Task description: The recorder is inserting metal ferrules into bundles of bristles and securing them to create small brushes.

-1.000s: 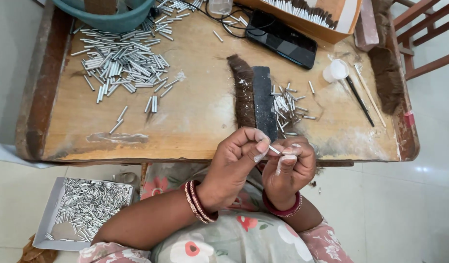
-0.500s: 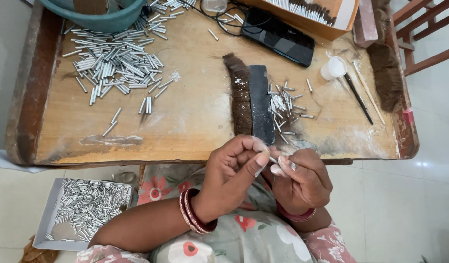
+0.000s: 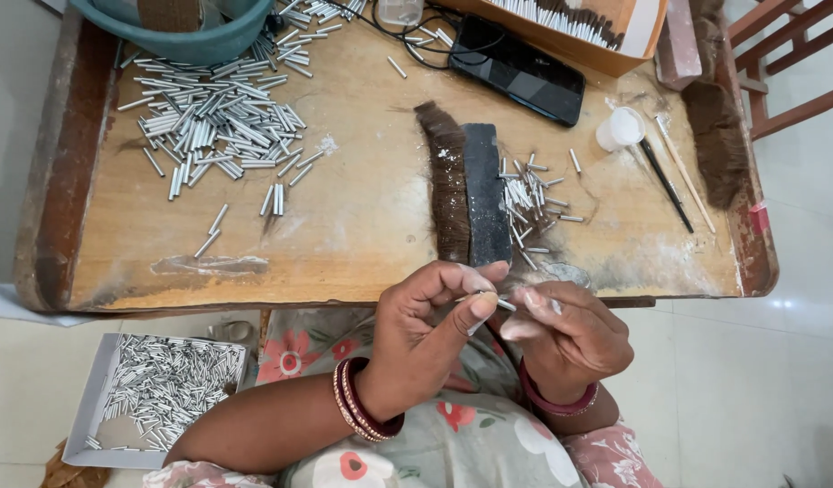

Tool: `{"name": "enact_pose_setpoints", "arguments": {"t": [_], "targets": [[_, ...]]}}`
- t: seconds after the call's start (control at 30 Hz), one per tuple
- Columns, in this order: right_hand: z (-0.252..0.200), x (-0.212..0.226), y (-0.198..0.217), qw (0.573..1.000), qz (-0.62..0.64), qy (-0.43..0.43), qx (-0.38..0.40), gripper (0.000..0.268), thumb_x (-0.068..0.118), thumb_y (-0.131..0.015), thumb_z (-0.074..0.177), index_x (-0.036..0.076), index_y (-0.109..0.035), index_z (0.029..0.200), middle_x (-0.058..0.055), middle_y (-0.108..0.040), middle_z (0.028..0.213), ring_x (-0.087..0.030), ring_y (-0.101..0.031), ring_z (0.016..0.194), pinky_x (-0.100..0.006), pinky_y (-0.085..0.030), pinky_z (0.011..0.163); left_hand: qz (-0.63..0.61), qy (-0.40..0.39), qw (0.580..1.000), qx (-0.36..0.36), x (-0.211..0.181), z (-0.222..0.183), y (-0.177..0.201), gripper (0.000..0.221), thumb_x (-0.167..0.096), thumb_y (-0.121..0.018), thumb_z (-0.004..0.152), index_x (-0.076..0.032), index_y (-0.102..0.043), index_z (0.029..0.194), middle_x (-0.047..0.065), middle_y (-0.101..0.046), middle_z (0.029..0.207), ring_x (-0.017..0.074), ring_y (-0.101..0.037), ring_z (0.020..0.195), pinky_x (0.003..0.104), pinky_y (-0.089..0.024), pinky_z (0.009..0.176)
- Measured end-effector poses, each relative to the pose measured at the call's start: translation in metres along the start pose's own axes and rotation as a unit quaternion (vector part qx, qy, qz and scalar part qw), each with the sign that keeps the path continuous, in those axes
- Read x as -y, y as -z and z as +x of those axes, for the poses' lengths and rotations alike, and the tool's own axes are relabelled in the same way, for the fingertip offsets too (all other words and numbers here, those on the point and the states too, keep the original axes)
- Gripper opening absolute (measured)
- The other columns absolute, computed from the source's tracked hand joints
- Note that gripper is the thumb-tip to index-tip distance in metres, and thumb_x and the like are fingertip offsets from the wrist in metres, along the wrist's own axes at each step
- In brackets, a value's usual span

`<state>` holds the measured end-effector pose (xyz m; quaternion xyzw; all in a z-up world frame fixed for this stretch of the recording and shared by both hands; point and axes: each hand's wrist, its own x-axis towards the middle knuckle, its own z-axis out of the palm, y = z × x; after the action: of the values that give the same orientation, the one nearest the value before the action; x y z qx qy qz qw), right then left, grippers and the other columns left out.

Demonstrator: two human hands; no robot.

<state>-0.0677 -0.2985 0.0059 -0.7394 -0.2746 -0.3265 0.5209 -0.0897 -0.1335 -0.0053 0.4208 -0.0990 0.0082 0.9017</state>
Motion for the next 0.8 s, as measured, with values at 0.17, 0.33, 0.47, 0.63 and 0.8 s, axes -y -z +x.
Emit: {"name": "enact_pose_setpoints", "arguments": {"t": [0.17, 0.33, 0.47, 0.63, 0.8], "targets": [[-0.004, -0.005, 0.002, 0.999, 0.033, -0.035, 0.022, 0.016, -0.003, -0.080, 0.086, -0.002, -0.070, 0.099, -0.018, -0.073, 0.094, -0.016, -0.073, 0.077, -0.022, -0.059, 0.061, -0.004, -0.013, 1.000, 0.005, 0.006, -0.004, 0.000, 0.013, -0.008, -0.068, 0.105, 0.003, -0.066, 0.109, 0.011, -0.074, 0.111, 0.0135, -0.068, 0.116, 0.030, -0.054, 0.102], [-0.008, -0.006, 0.003, 0.999, 0.030, -0.002, 0.037, 0.017, -0.005, -0.081, 0.087, 0.001, -0.069, 0.098, -0.016, -0.073, 0.093, -0.018, -0.073, 0.080, -0.022, -0.061, 0.064, 0.006, -0.012, 1.000, -0.002, 0.005, -0.008, -0.003, 0.012, -0.007, -0.068, 0.105, 0.004, -0.067, 0.109, 0.012, -0.075, 0.111, 0.0123, -0.068, 0.108, 0.029, -0.056, 0.098], [-0.011, -0.009, 0.006, 0.999, 0.026, -0.016, 0.036, 0.017, -0.002, -0.081, 0.087, 0.002, -0.067, 0.096, -0.018, -0.074, 0.097, -0.019, -0.075, 0.084, -0.024, -0.062, 0.068, -0.008, -0.009, 1.000, 0.000, 0.002, -0.009, -0.005, 0.014, -0.007, -0.065, 0.104, 0.003, -0.067, 0.113, 0.011, -0.074, 0.118, 0.0132, -0.067, 0.114, 0.029, -0.055, 0.102], [-0.007, -0.009, 0.002, 0.999, 0.013, -0.005, 0.046, 0.019, 0.001, -0.084, 0.086, 0.003, -0.066, 0.095, -0.017, -0.074, 0.096, -0.019, -0.075, 0.085, -0.025, -0.062, 0.069, 0.033, -0.043, 0.999, -0.001, 0.010, -0.010, -0.001, 0.012, -0.005, -0.065, 0.106, 0.004, -0.067, 0.114, 0.012, -0.074, 0.114, 0.0174, -0.068, 0.122, 0.031, -0.055, 0.105], [-0.002, -0.012, 0.002, 0.997, 0.027, -0.010, 0.070, 0.019, 0.007, -0.083, 0.086, 0.004, -0.067, 0.094, -0.016, -0.075, 0.096, -0.023, -0.077, 0.088, -0.028, -0.063, 0.072, 0.016, -0.050, 0.998, -0.017, 0.013, -0.008, 0.001, 0.009, -0.004, -0.069, 0.104, 0.004, -0.066, 0.108, 0.011, -0.074, 0.111, 0.0190, -0.069, 0.120, 0.033, -0.055, 0.104]]}}
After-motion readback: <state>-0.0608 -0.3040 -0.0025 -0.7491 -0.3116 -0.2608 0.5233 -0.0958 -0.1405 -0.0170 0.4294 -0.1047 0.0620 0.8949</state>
